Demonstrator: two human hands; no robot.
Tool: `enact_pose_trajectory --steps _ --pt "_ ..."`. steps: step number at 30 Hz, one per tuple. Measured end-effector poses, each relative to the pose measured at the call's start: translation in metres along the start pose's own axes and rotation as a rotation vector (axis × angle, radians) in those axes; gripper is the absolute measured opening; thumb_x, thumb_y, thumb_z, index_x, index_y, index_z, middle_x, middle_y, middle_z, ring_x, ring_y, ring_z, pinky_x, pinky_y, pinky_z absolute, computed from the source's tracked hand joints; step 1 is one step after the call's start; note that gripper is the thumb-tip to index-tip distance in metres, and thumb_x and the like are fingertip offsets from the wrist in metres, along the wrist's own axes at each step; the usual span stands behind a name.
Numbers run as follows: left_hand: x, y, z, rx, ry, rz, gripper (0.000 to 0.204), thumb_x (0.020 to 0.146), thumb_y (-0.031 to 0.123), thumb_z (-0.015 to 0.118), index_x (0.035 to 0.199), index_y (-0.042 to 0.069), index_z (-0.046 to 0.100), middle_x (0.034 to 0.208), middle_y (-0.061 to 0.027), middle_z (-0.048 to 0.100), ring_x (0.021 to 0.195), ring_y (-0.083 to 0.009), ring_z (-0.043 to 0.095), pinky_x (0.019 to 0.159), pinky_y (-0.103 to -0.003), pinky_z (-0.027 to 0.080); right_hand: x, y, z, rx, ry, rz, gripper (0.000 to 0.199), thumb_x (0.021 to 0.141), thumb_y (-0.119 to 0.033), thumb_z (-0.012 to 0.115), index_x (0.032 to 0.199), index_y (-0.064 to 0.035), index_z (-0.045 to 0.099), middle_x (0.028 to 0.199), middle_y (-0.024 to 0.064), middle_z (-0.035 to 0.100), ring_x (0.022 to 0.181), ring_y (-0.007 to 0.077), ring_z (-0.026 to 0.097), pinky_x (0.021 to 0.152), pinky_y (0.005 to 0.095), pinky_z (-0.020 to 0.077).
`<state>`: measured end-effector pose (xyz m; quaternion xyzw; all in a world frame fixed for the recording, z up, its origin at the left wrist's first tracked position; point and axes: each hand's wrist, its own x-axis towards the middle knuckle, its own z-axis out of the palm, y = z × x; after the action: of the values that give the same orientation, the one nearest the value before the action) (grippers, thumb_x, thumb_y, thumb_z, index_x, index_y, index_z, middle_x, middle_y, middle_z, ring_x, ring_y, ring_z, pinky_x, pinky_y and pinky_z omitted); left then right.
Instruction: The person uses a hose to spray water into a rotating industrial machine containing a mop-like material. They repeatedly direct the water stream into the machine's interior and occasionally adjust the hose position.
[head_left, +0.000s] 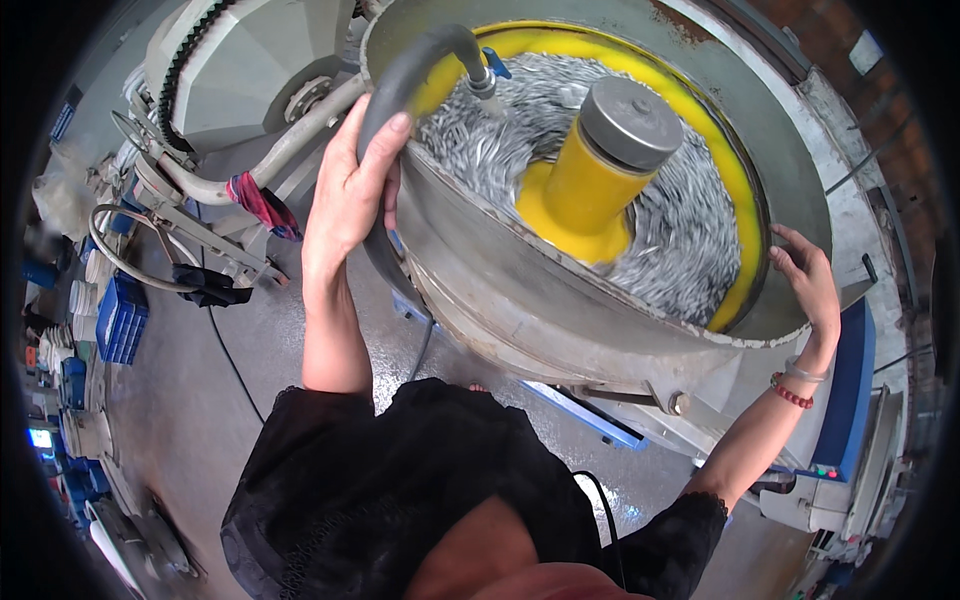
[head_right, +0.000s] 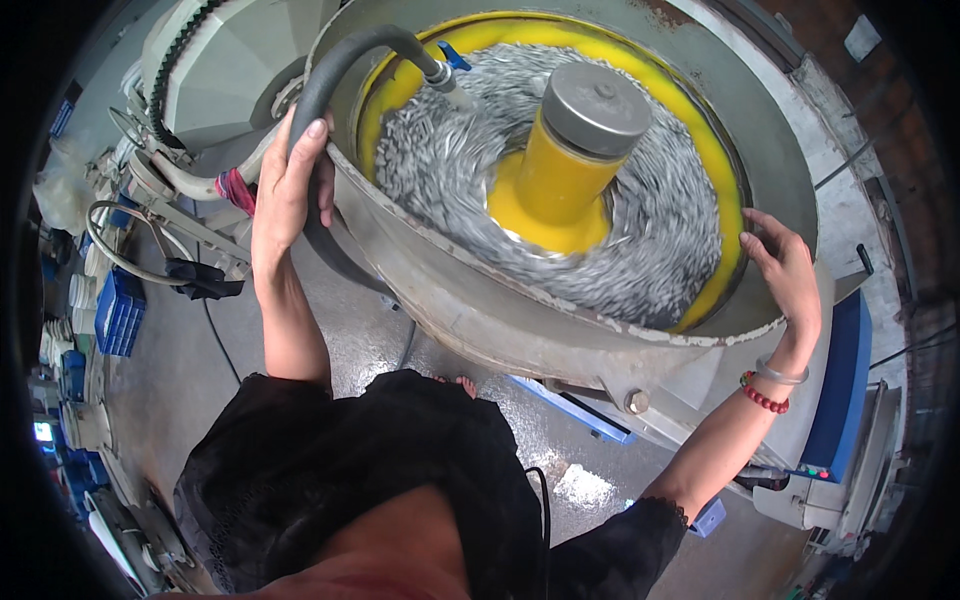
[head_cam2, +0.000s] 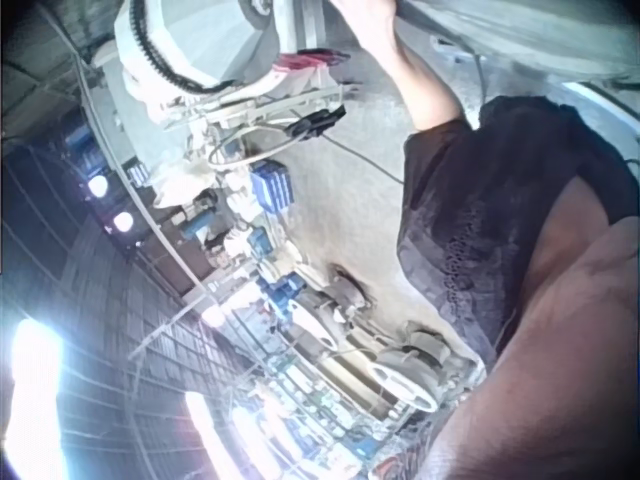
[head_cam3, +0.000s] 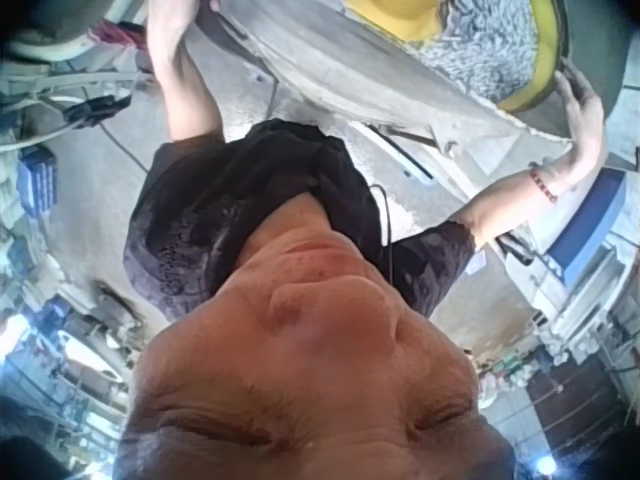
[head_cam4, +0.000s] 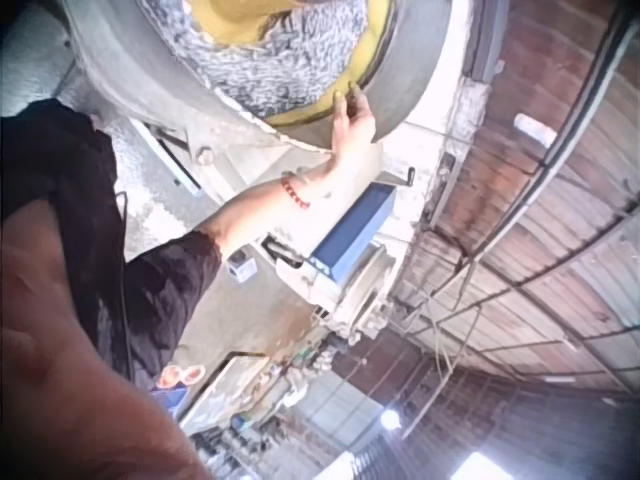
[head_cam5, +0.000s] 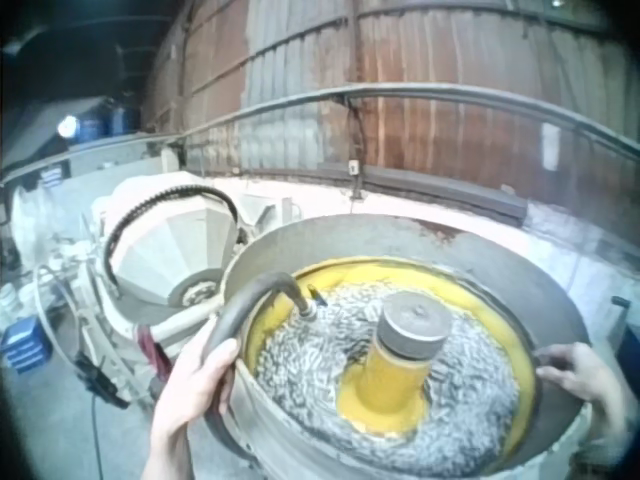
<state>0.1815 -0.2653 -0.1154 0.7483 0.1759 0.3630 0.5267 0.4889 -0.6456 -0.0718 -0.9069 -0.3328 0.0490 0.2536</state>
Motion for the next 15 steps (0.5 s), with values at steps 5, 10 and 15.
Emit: enact_pose_trajectory --steps 5,10,15 --pt "-0.0003 -0.0044 -0.0014 0.007 0.042 -0.014 0.04 0.098 0.039 0.051 0.11 0.001 0.055 0.052 0.001 0.042 0.039 -0.0077 0.041 0.038 -0.024 0.034 0.0028 -0.0012 0.0011 -0.029 -0.025 -0.019 0.037 0.092 -0.018 0.064 0.124 -0.0003 0.06 0.082 0.0068 0.064 0.077 0.0109 0.057 0.075 0.0281 0.0467" --pt "-0.0014 -0.0022 0.0018 0.015 0.06 -0.013 0.039 0.098 0.039 0.051 0.109 0.002 0.055 0.053 0.0009 0.042 0.039 -0.0078 0.041 0.038 -0.024 0.034 0.0009 0.0001 0.0013 -0.019 -0.02 0.0 0.038 0.092 -0.019 0.064 0.125 -0.0007 0.06 0.082 0.0065 0.064 0.077 0.0111 0.057 0.075 0.0279 0.0465" --pt "-0.002 -0.0019 0.002 0.009 0.061 -0.017 0.04 0.098 0.038 0.052 0.111 0.001 0.055 0.053 0.0014 0.042 0.039 -0.0075 0.041 0.038 -0.024 0.034 -0.0004 -0.0028 0.0005 0.006 -0.04 0.01 0.038 0.092 -0.018 0.064 0.126 -0.0001 0.059 0.085 0.006 0.065 0.081 0.0113 0.059 0.079 0.0288 0.0474"
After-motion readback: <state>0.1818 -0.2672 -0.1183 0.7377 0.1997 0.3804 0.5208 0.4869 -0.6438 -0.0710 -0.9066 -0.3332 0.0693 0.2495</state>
